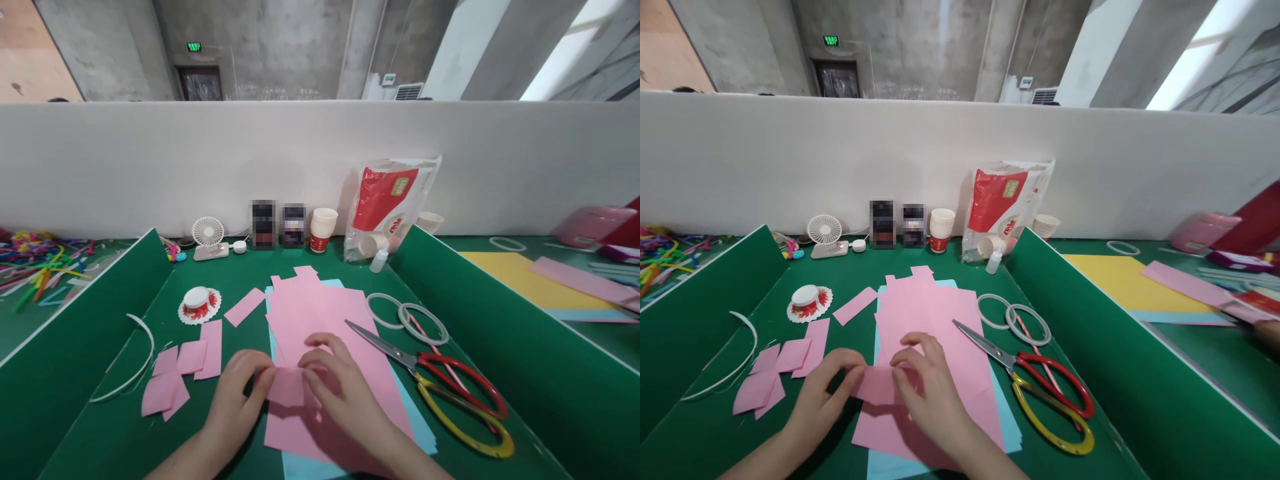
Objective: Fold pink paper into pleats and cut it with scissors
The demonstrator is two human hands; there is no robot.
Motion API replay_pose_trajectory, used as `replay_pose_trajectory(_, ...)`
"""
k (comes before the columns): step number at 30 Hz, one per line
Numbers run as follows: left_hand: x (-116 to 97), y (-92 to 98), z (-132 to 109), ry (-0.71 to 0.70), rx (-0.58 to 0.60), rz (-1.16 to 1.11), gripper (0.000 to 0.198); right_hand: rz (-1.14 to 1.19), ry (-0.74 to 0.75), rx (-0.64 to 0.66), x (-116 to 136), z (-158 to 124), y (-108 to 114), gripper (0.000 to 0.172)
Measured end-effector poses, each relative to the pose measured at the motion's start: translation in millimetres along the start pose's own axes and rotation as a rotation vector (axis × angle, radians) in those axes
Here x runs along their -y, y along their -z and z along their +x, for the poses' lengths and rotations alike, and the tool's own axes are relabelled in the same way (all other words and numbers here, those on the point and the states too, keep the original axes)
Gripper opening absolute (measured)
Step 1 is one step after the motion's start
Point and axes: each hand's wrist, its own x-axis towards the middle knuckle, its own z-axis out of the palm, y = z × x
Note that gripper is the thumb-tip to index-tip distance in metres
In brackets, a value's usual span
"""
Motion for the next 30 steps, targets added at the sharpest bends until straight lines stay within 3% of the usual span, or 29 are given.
replay_pose_trajectory(5,-4,-2.5,-5,-0.074,0.055,-0.031,0.017,0.009,0.0,0.101,10,-2,-4,0.016)
replay_pose_trajectory(11,3,2.2,3,0.143,-0.025,-0.103,0.019,0.12,-0.216,0.149,2,8,7,0.018)
replay_pose_trajectory(14,8,7.7,10,0.232,-0.118,-0.136,0.017,0.285,-0.31,0.008,-16,18,17,0.017)
replay_pose_trajectory(17,9,9.8,14,0.265,-0.154,-0.18,0.016,0.332,-0.322,-0.054,-26,22,21,0.013)
replay_pose_trajectory(19,9,8.3,14,0.265,-0.142,-0.214,0.015,0.411,-0.336,0.005,-23,19,17,0.008)
replay_pose_trajectory(22,9,4.3,11,0.24,-0.107,-0.247,0.014,0.58,-0.387,0.13,-11,11,9,0.017)
replay_pose_trajectory(25,10,2.7,9,0.187,-0.101,-0.237,0.013,0.629,-0.46,0.141,-5,6,3,0.017)
replay_pose_trajectory(30,12,4.7,9,0.087,-0.187,-0.189,0.011,0.682,-0.488,0.154,-10,7,2,0.024)
